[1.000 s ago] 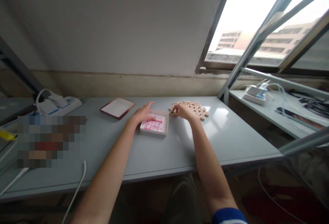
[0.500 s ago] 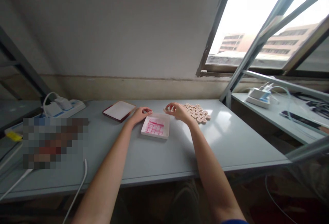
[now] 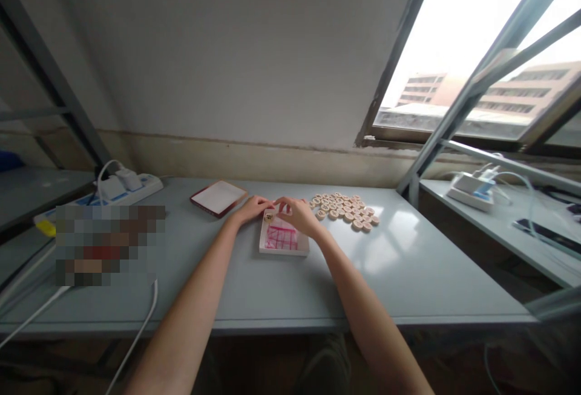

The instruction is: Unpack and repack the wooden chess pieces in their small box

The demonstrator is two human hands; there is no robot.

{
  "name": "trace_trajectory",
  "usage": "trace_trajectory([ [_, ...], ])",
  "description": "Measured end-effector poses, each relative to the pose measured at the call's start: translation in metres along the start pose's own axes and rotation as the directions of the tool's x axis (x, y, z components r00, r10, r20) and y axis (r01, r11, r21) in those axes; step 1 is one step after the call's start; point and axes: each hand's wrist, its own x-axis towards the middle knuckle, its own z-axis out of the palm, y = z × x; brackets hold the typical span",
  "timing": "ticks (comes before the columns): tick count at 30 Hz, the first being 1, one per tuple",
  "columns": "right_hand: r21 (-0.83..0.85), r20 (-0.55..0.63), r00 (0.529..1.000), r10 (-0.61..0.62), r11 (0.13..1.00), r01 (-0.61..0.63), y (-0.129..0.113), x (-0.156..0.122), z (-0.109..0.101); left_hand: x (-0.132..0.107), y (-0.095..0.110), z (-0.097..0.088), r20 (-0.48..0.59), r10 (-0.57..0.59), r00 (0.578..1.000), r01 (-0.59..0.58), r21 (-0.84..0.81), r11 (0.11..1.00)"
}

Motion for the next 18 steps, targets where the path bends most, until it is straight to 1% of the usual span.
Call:
trace_trajectory([
  [2,-0.08,-0.1,0.99,0.098,0.991,-0.106,0.014,-0.003,-0.011,-0.001,0.0,0.0,0.047,0.008,0.999,-0.008,0.005,1.0],
  [4,-0.214,-0.192,0.961,0.199,0.947,-0.239,0.029,-0.009,-0.019,-0.002,0.001,0.0,0.112,0.012,0.994,-0.015,0.026,1.0],
  [6,-0.324,-0.203,0.942,0.266,0.89,-0.321,0.041,-0.016,-0.023,-0.002,0.001,-0.001,0.159,0.021,0.987,-0.03,0.056,0.998],
  [8,-0.376,-0.169,0.938,0.303,0.86,-0.346,0.049,-0.021,-0.024,-0.002,-0.002,-0.001,0.146,0.036,0.989,-0.048,0.083,0.995],
  [11,-0.368,-0.16,0.94,0.303,0.865,-0.341,0.051,-0.023,-0.025,0.0,-0.006,-0.001,0.1,0.028,0.995,-0.038,0.095,0.995],
  [13,-0.301,-0.177,0.942,0.285,0.896,-0.328,0.046,-0.02,-0.028,0.001,-0.007,-0.001,0.096,0.015,0.995,-0.024,0.093,0.995],
  [14,-0.242,-0.173,0.949,0.264,0.922,-0.301,0.043,-0.017,-0.029,0.001,-0.007,0.0,0.098,0.016,0.995,-0.024,0.087,0.996],
  [16,-0.095,-0.102,0.977,0.186,0.976,-0.196,0.033,-0.012,-0.03,0.001,-0.007,0.0,0.101,0.03,0.994,-0.037,0.059,0.998],
  [18,0.022,0.034,0.997,0.076,0.997,-0.077,0.02,-0.008,-0.027,0.001,-0.005,0.001,0.104,0.056,0.993,-0.059,0.02,0.998],
])
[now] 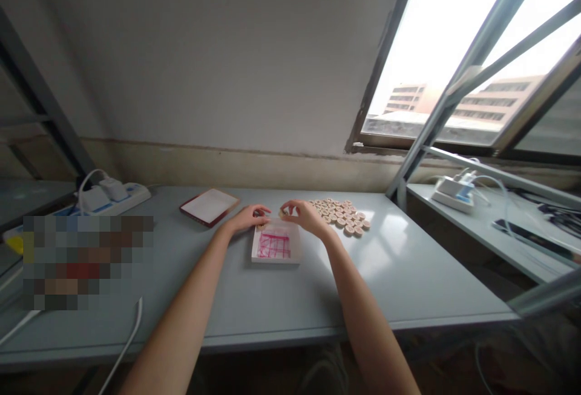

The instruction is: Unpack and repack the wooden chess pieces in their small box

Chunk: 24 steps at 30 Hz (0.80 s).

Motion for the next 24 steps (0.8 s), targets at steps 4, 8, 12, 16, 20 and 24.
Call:
trace_trajectory([
  [4,-0.071,0.135,0.987,-0.082,0.993,0.092,-0.025,0.0,0.016,0.001,0.001,0.0,-0.015,0.016,1.0,-0.016,-0.021,1.0],
  [8,-0.158,0.097,0.99,-0.102,0.981,0.117,-0.031,-0.001,0.021,0.002,0.001,-0.001,-0.009,0.033,0.999,-0.033,-0.012,0.999],
  [12,-0.139,0.056,0.994,-0.091,0.985,0.098,-0.019,-0.001,0.012,0.002,0.001,-0.001,0.005,0.021,1.0,-0.021,-0.007,1.0],
  [16,-0.151,0.054,0.991,-0.124,0.98,0.131,-0.018,0.0,0.015,0.0,0.006,0.0,-0.001,0.019,1.0,-0.019,0.005,1.0],
  [20,-0.217,0.041,0.99,-0.131,0.967,0.137,-0.026,0.001,0.025,-0.001,0.009,0.0,-0.005,0.026,1.0,-0.026,0.02,0.999],
  [24,-0.253,0.03,0.995,-0.1,0.962,0.105,-0.026,0.001,0.021,-0.001,0.008,0.0,0.0,0.02,1.0,-0.019,0.022,1.0],
])
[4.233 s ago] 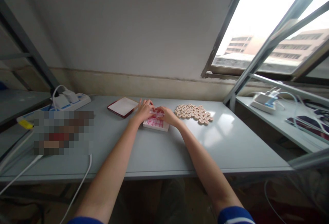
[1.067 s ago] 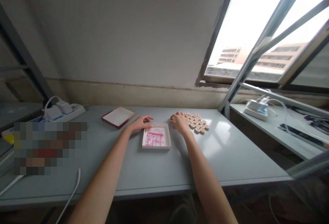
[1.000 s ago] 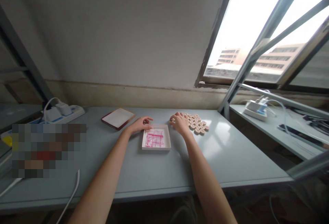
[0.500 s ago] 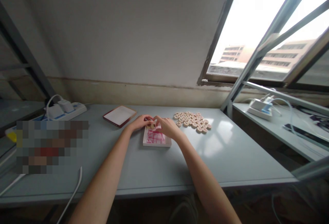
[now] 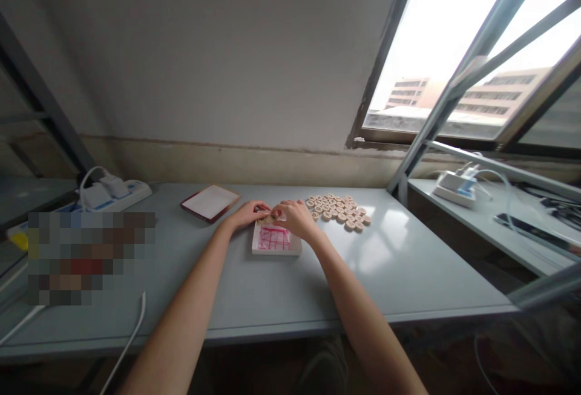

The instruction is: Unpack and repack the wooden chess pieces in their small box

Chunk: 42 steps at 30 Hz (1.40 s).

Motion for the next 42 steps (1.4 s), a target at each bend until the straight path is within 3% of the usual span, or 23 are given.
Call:
trace_trajectory([
  [5,0.019,0.028,1.0,0.0,1.0,-0.001,0.002,-0.003,-0.001,0.001,-0.002,0.001,0.008,0.016,1.0,-0.016,0.003,1.0],
  [10,0.077,-0.016,0.999,0.035,0.996,-0.033,-0.001,-0.002,0.001,0.0,0.002,0.001,-0.025,-0.021,0.999,0.021,0.004,1.0],
  [14,0.194,0.087,0.996,0.038,0.98,-0.054,0.018,-0.004,-0.016,0.001,0.003,0.003,-0.01,-0.077,0.997,0.076,-0.039,0.996],
  [17,0.118,0.101,0.975,0.199,0.971,-0.21,0.039,-0.014,-0.031,0.003,-0.002,0.007,-0.012,-0.076,0.997,0.076,0.001,0.997],
  [20,-0.1,0.078,0.899,0.431,0.901,-0.423,0.055,-0.026,-0.038,0.006,-0.008,0.011,-0.063,-0.071,0.996,0.075,0.069,0.995],
  [23,-0.208,0.101,0.861,0.499,0.856,-0.473,0.063,-0.032,-0.036,0.007,-0.011,0.013,-0.1,-0.079,0.992,0.086,0.067,0.994],
  [26,-0.182,0.065,0.899,0.433,0.891,-0.416,0.065,-0.031,-0.033,0.007,-0.011,0.013,-0.102,-0.071,0.992,0.077,0.052,0.996],
  [33,0.138,0.001,0.987,0.158,0.978,-0.157,0.047,-0.015,-0.03,0.006,-0.005,0.013,-0.097,-0.073,0.993,0.081,0.084,0.993],
  [37,0.09,0.106,0.993,0.058,0.994,-0.068,0.03,-0.007,-0.019,0.006,-0.005,0.013,-0.104,-0.074,0.992,0.084,0.102,0.991],
  [42,-0.007,0.082,0.995,0.054,0.999,-0.053,0.021,-0.005,-0.009,0.008,-0.007,0.012,-0.088,-0.047,0.995,0.058,0.123,0.991],
])
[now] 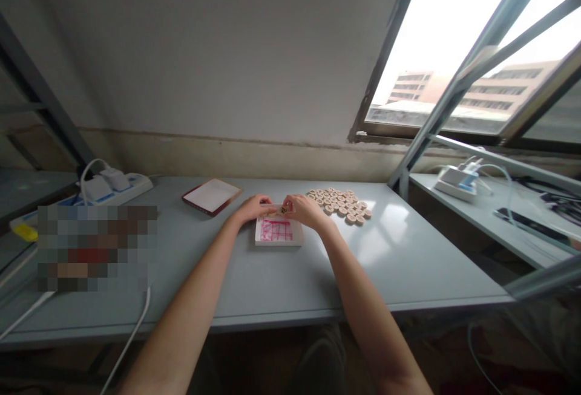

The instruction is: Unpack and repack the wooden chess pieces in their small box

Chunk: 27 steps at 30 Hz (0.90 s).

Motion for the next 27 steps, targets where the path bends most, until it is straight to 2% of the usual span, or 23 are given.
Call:
trace_trajectory([
  [7,0.034,0.037,0.999,-0.003,0.999,0.002,-0.007,0.001,0.002,-0.001,0.001,-0.001,-0.002,0.044,0.999,-0.044,-0.006,0.999],
  [11,0.113,-0.004,1.0,0.003,0.994,-0.002,0.003,-0.002,-0.004,-0.003,0.009,-0.001,0.009,-0.033,0.999,0.032,0.018,0.999],
  [12,0.14,-0.024,1.0,0.018,0.99,-0.014,0.01,-0.005,-0.007,-0.003,0.013,0.0,-0.015,-0.066,0.998,0.067,0.057,0.996],
  [14,0.162,-0.075,0.992,0.097,0.983,-0.084,0.028,-0.01,-0.013,-0.004,0.021,0.003,-0.144,-0.115,0.983,0.141,0.19,0.972],
  [16,0.118,-0.14,0.965,0.222,0.971,-0.207,0.046,-0.016,-0.015,-0.005,0.029,0.007,-0.305,-0.117,0.945,0.219,0.323,0.921],
  [18,0.031,-0.183,0.935,0.304,0.952,-0.303,0.06,-0.021,-0.012,-0.005,0.035,0.012,-0.375,-0.107,0.921,0.254,0.368,0.895],
  [24,-0.085,-0.198,0.925,0.324,0.935,-0.345,0.069,-0.021,0.008,-0.002,0.039,0.017,-0.166,-0.149,0.975,0.188,0.247,0.951],
  [27,-0.058,-0.203,0.923,0.327,0.937,-0.345,0.066,-0.019,0.005,-0.002,0.036,0.018,-0.139,-0.125,0.982,0.154,0.22,0.963],
])
